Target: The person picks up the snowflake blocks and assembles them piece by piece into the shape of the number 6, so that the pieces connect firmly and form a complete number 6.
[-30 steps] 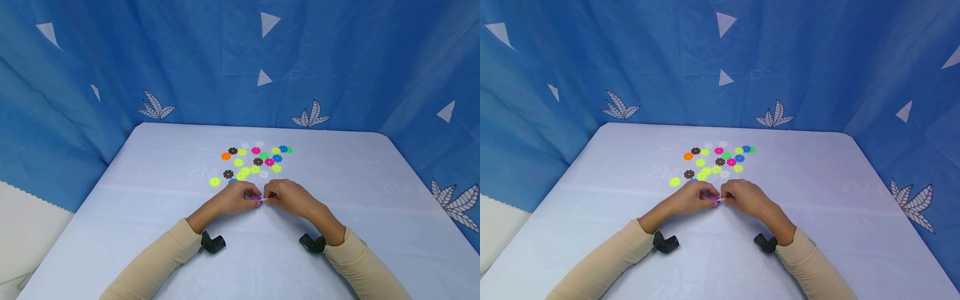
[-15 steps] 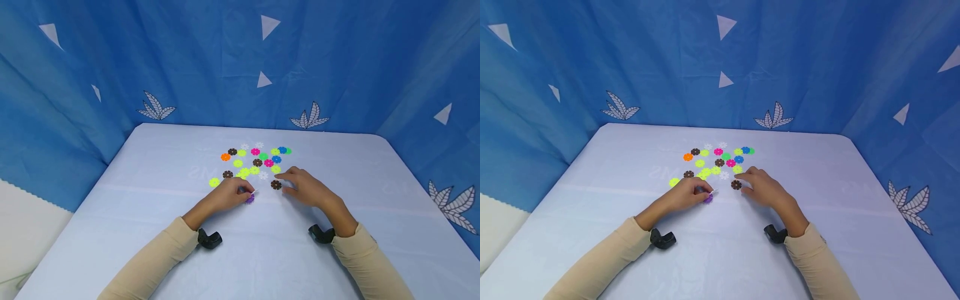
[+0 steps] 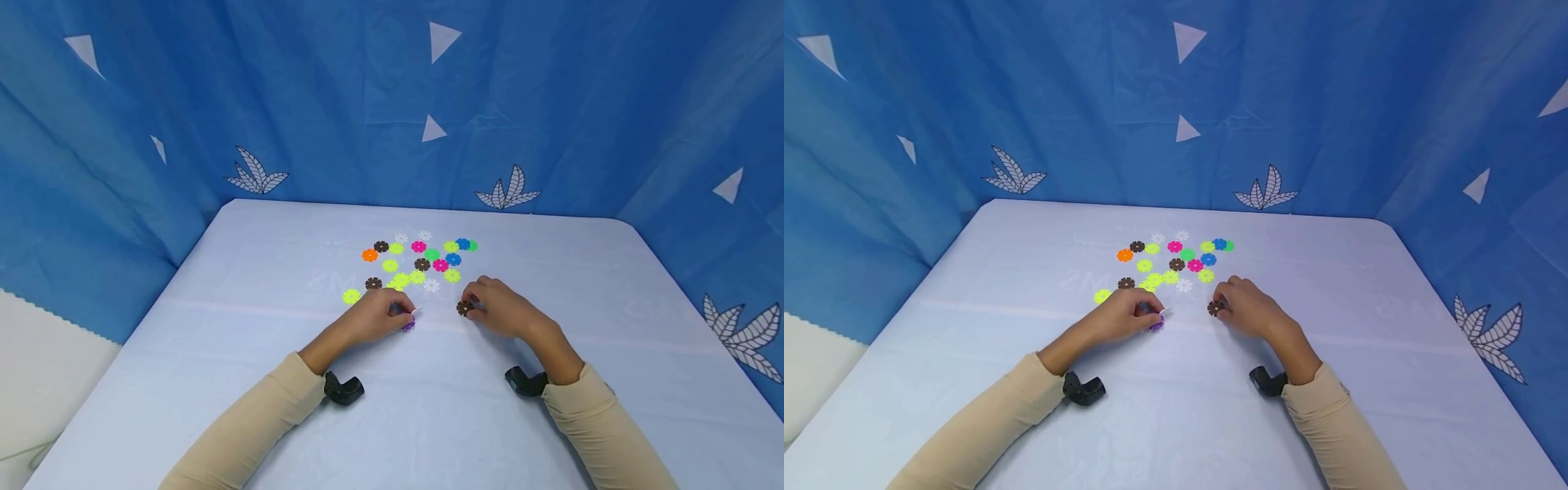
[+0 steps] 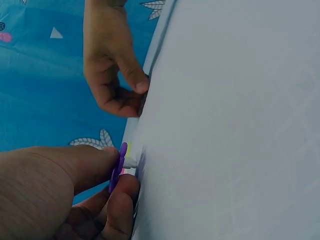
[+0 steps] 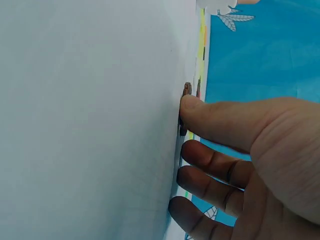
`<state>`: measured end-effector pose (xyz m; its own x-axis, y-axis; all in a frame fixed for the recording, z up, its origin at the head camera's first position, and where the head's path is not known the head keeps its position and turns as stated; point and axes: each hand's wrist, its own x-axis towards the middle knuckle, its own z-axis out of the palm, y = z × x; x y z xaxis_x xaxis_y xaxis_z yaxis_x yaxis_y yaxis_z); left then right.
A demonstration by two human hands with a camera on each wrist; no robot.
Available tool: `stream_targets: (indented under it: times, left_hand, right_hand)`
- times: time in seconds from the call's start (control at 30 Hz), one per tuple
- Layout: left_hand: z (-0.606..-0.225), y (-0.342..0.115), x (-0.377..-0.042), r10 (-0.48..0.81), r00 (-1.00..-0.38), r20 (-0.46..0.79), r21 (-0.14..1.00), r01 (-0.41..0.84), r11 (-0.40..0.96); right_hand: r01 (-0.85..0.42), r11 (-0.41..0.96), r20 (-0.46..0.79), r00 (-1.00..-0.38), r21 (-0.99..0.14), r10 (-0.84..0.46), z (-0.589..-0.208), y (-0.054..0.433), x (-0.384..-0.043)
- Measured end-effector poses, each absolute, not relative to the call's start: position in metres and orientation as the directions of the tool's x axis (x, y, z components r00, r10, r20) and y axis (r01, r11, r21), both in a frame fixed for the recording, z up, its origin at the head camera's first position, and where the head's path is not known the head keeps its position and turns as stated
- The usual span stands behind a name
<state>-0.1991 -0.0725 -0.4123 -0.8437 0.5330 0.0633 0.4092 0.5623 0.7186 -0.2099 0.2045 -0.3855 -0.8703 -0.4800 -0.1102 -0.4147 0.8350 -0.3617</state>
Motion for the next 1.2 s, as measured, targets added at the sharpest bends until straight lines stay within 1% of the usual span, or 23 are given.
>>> stream_targets:
  times: [0.13, 0.27, 0.5, 0.73, 0.9, 1.03, 1.2]
  left_hand:
    - [-0.413, -0.073, -0.2, 0.531, -0.846, 0.052, 0.714, 0.403, 0.572]
    - [-0.412, -0.073, -0.2, 0.535, -0.843, 0.058, 0.708, 0.413, 0.573]
    - [-0.412, -0.074, -0.201, 0.544, -0.837, 0.055, 0.71, 0.416, 0.568]
    - [-0.412, -0.073, -0.2, 0.543, -0.838, 0.049, 0.706, 0.414, 0.575]
    - [-0.412, -0.073, -0.2, 0.552, -0.832, 0.065, 0.696, 0.434, 0.572]
    - [-0.411, -0.072, -0.198, 0.577, -0.811, 0.094, 0.686, 0.473, 0.553]
    - [-0.41, -0.071, -0.197, 0.597, -0.795, 0.112, 0.688, 0.495, 0.531]
  right_hand:
    - [-0.36, 0.824, -0.131, -0.881, -0.437, -0.454, -0.385, 0.205, -0.212]
    - [-0.331, 0.788, -0.124, -0.883, -0.519, -0.453, -0.383, 0.206, -0.213]
    - [-0.274, 0.745, -0.124, -0.894, -0.608, -0.43, -0.385, 0.206, -0.215]
    - [-0.253, 0.696, -0.105, -0.898, -0.672, -0.427, -0.387, 0.204, -0.214]
    - [-0.235, 0.639, -0.11, -0.885, -0.732, -0.452, -0.387, 0.197, -0.212]
    - [-0.228, 0.573, -0.103, -0.868, -0.787, -0.486, -0.387, 0.19, -0.21]
    - [-0.21, 0.527, -0.112, -0.851, -0.823, -0.513, -0.389, 0.182, -0.207]
